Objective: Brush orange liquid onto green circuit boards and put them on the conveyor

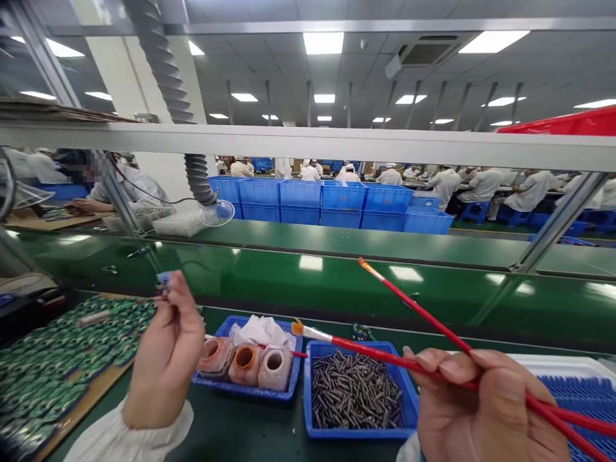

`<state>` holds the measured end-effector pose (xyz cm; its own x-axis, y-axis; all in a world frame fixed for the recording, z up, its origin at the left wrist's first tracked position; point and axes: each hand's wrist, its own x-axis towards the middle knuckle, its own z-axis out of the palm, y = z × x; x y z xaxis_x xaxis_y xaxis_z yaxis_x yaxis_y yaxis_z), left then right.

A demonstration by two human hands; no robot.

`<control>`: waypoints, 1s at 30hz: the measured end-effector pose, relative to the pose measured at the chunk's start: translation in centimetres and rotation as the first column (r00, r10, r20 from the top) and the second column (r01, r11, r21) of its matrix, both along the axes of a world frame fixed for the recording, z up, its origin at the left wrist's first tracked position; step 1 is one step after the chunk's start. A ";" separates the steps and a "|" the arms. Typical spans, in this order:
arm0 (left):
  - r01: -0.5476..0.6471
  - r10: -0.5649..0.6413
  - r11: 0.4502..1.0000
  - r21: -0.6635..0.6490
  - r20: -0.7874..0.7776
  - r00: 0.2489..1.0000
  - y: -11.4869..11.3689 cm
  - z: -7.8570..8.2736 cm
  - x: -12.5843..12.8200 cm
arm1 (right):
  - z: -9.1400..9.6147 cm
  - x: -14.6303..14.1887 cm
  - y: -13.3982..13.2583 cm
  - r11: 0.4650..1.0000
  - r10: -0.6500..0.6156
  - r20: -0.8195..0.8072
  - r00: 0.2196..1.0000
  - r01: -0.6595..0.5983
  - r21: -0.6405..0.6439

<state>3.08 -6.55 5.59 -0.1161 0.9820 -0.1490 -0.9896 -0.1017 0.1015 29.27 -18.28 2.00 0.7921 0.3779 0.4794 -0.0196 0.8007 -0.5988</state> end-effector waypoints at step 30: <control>0.472 -0.249 0.881 -0.043 -0.889 0.384 -3.3 -4.0 2.2 | 0.0 -3.5 0.7 0.996 0.088 0.257 0.962 -0.084 -0.027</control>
